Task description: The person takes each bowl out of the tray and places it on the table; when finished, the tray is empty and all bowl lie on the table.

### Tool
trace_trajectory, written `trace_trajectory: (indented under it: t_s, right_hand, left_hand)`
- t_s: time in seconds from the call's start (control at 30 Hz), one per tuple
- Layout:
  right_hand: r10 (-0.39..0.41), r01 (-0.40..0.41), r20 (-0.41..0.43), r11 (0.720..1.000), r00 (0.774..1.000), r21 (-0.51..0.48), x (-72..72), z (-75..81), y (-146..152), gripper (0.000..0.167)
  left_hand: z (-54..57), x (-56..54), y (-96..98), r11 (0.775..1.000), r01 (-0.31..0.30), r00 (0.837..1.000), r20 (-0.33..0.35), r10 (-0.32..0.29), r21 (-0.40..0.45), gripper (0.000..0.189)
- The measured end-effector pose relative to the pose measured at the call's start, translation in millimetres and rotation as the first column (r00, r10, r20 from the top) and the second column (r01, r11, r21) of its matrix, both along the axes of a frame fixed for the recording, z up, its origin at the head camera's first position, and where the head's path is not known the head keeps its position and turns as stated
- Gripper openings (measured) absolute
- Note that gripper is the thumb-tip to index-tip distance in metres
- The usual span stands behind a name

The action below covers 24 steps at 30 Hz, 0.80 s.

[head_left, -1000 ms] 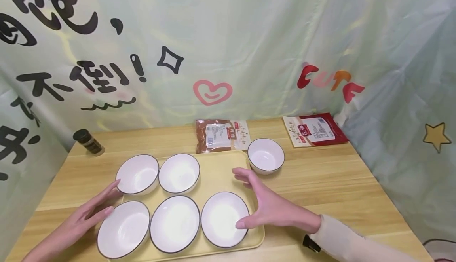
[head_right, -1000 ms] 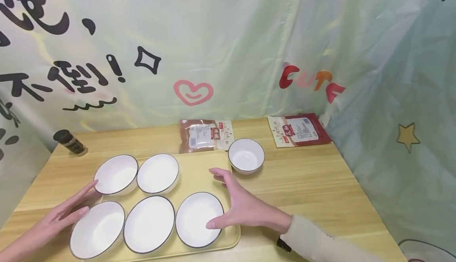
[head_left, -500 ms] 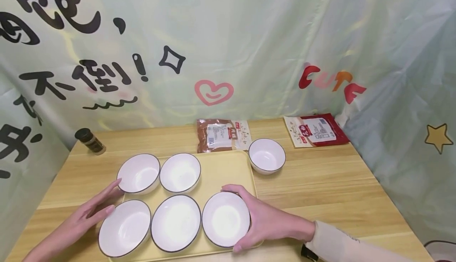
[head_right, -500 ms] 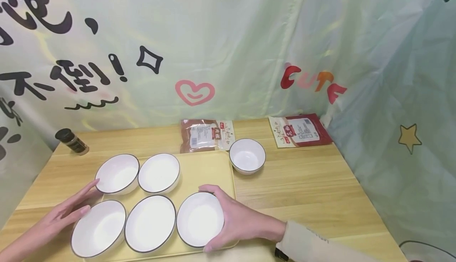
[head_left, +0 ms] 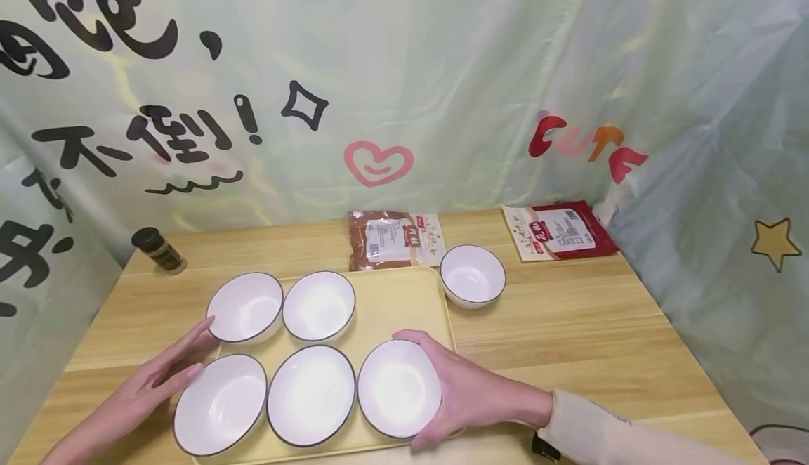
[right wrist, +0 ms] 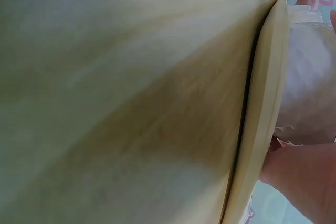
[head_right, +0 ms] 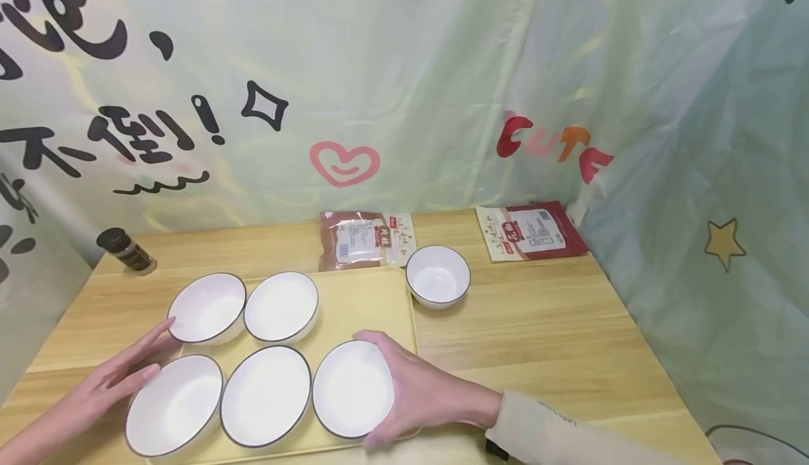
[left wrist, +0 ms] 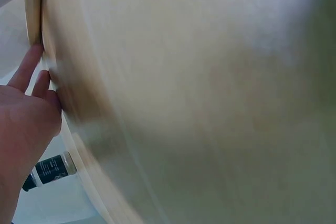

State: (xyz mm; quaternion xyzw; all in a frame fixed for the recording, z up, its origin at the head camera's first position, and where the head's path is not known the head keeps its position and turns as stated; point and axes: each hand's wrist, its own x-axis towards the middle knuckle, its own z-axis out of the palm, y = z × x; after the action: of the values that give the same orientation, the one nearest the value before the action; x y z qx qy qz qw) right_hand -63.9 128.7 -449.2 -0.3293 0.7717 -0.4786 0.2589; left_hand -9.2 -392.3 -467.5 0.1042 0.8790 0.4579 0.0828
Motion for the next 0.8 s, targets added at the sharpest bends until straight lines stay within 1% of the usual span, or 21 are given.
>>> trace_trajectory:
  t_s: [0.17,0.27,0.37,0.57,0.7,0.8]
  right_hand:
    - [-0.004,0.004,-0.023,1.000,1.000,-0.016,1.3,-1.8,-1,0.125]
    - [-0.024,0.024,-0.023,1.000,0.999,-0.017,1.5,-2.2,0,0.125]
    - [-0.048,0.047,-0.013,0.999,0.999,-0.020,1.2,-2.0,1,0.125]
    - [-0.120,0.120,0.005,0.992,0.993,-0.041,-0.1,-0.2,3,0.123]
    - [-0.160,0.158,-0.025,0.986,0.987,-0.049,-2.2,4.1,5,0.124]
    - [-0.167,0.164,-0.067,0.985,0.984,-0.043,-4.7,9.1,6,0.125]
  left_hand:
    - [-0.8,0.3,1.6,0.999,0.033,0.999,-0.043,-0.031,0.028,0.071]
    - [-1.1,0.5,1.7,0.999,0.039,0.998,-0.059,-0.037,0.027,0.071]
    - [-0.9,0.0,1.6,0.999,0.037,0.998,-0.057,-0.035,0.030,0.071]
    - [-0.7,-0.7,1.5,0.999,0.033,0.998,-0.061,-0.032,0.022,0.071]
    - [-0.9,-0.2,1.7,0.999,0.037,0.997,-0.074,-0.035,0.017,0.071]
    - [-0.7,-0.2,1.9,0.999,0.037,0.997,-0.071,-0.036,0.022,0.071]
